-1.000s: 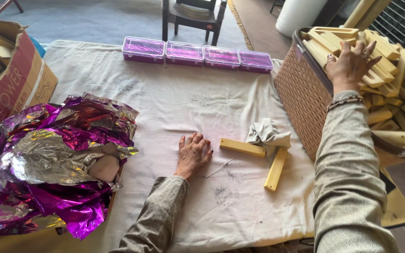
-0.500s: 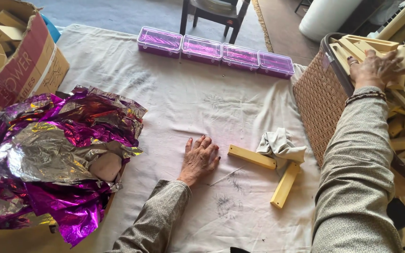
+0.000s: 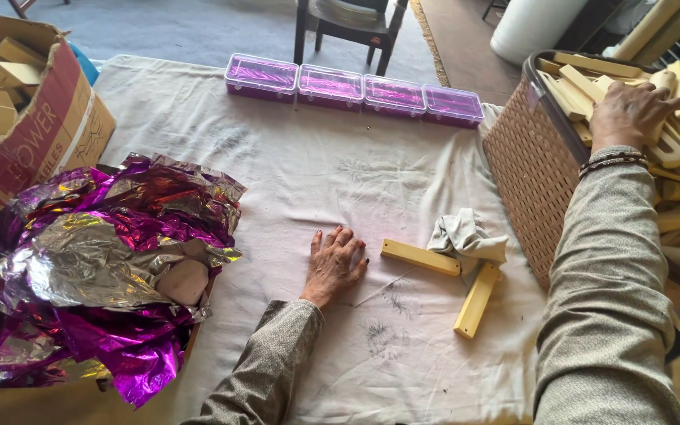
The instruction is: The person takes small wooden pieces from a basket and wipes them with a cloth. They handle the pieces one by one, cleaning the surfaces before placing them on the table.
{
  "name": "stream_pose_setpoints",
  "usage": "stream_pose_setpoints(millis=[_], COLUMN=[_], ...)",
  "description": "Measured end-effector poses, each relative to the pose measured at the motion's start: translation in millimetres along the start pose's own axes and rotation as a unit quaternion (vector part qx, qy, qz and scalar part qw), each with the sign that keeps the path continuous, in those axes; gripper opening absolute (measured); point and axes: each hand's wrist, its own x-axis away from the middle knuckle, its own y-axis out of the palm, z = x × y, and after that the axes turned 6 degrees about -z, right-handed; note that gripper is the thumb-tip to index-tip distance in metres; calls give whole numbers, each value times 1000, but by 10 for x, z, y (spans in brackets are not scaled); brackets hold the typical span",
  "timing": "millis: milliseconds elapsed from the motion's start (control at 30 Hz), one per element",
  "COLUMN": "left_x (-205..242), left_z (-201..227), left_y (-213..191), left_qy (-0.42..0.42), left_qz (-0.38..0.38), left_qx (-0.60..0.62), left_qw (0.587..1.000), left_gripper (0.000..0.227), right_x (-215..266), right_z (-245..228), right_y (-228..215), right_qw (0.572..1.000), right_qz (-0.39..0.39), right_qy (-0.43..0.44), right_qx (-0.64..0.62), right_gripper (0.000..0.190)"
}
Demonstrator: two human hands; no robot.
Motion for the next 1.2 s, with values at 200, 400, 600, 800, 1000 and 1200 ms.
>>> stream_pose_setpoints(millis=[200,400,600,800,1000,1200], left_x=[-107,-176,-215,-97,-111,-95], left_z=[-140,-263,-329,-138,-168,-158], left_y=[213,381,456,197,231,211], left_qy=[11,32,23,12,13,11], left_qz=[11,30,24,31,28,22], left_qx=[-20,-38,-32,6,13,12], left_qw=[1000,998,999,999,999,1000], left_gripper=[42,42,42,35,35,36], right_x=[361,998,1927,3171,3786,3774], right_z=[445,965,1252,936,506,329], right_y=[-205,-815,-1616,-2095,-1518,-1620], right_qw=[995,979,936,910,919,882], right_qz=[48,57,91,83,-47,-57], right_qy=[-66,-65,-114,-247,-238,-292], right_qx=[-63,-184,-321,-323,-311,-367], right_gripper=[32,34,34,28,32,23])
